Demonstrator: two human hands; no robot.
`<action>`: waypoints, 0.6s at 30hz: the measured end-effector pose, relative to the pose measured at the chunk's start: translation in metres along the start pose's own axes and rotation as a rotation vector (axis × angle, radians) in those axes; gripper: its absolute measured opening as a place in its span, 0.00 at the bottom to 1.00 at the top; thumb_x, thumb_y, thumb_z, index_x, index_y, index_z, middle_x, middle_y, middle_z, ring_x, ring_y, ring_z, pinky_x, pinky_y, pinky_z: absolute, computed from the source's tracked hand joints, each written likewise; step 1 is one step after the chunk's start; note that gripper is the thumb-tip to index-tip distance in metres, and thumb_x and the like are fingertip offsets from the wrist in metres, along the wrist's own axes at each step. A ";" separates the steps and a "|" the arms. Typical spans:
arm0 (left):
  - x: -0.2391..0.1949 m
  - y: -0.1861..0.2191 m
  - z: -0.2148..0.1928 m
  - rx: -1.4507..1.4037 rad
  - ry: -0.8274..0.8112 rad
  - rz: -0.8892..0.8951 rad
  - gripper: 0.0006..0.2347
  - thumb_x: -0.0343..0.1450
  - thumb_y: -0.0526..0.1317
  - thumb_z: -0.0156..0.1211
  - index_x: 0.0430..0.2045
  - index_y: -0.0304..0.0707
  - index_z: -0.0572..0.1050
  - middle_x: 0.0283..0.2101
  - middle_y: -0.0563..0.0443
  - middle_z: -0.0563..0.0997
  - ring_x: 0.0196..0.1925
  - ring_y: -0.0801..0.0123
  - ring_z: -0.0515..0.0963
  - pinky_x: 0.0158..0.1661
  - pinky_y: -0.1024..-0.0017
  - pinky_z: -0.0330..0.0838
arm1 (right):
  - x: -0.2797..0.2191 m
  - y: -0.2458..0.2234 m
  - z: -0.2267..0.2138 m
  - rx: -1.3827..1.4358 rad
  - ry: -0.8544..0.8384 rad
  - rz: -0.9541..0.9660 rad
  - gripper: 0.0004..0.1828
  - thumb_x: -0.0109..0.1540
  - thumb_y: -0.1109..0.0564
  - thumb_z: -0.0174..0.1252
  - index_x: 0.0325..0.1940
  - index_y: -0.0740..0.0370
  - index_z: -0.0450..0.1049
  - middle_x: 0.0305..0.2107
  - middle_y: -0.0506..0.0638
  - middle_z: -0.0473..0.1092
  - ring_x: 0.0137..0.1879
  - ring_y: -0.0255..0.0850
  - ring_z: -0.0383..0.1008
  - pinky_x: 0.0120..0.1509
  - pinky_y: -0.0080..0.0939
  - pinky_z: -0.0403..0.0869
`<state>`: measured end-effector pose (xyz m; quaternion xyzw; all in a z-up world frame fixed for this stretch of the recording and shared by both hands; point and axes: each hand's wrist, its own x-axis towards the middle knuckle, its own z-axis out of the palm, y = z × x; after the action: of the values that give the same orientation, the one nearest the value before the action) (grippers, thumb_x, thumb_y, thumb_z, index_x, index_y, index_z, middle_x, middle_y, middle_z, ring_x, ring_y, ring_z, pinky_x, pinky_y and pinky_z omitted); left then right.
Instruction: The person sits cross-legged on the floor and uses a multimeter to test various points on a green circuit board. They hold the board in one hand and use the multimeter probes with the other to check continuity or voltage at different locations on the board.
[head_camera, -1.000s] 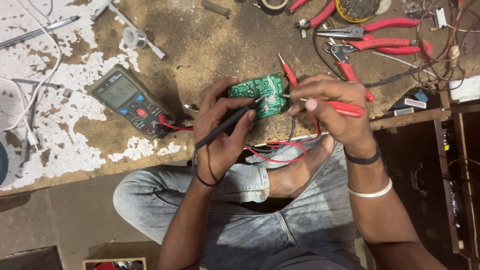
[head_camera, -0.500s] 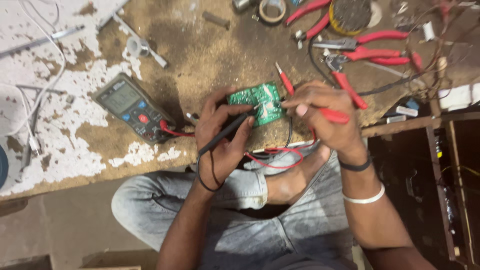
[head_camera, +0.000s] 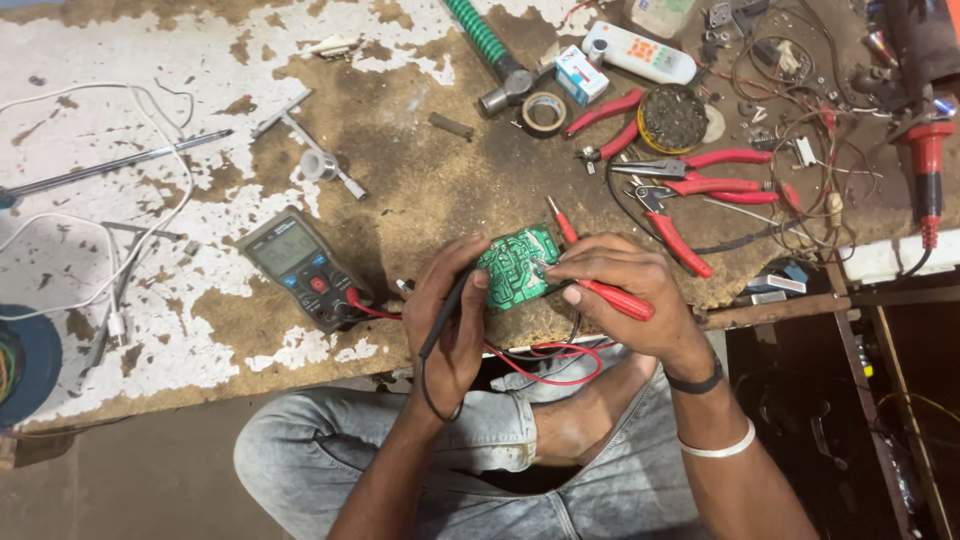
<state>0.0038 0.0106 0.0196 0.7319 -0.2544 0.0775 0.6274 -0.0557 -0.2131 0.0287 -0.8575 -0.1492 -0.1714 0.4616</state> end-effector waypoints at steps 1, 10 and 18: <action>0.000 0.000 0.000 0.007 -0.002 -0.006 0.12 0.81 0.40 0.54 0.53 0.31 0.76 0.56 0.38 0.81 0.62 0.52 0.80 0.62 0.62 0.72 | 0.000 0.000 0.000 -0.005 -0.003 -0.002 0.12 0.61 0.60 0.64 0.48 0.66 0.81 0.40 0.54 0.80 0.53 0.47 0.79 0.61 0.46 0.75; 0.000 -0.002 0.003 0.026 0.058 -0.062 0.17 0.80 0.40 0.51 0.64 0.31 0.67 0.62 0.34 0.76 0.65 0.52 0.78 0.62 0.64 0.71 | -0.002 0.001 0.002 -0.033 -0.002 0.012 0.13 0.60 0.61 0.64 0.48 0.65 0.81 0.40 0.54 0.80 0.53 0.47 0.79 0.60 0.45 0.75; 0.000 -0.005 0.004 0.241 -0.031 0.089 0.24 0.71 0.40 0.70 0.62 0.36 0.70 0.68 0.32 0.69 0.73 0.42 0.70 0.70 0.55 0.65 | -0.003 0.003 0.002 -0.036 0.005 0.030 0.14 0.59 0.62 0.64 0.48 0.65 0.81 0.40 0.54 0.79 0.52 0.47 0.79 0.58 0.45 0.75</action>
<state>0.0054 0.0067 0.0140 0.7913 -0.2850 0.1238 0.5266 -0.0572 -0.2132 0.0241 -0.8673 -0.1319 -0.1693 0.4492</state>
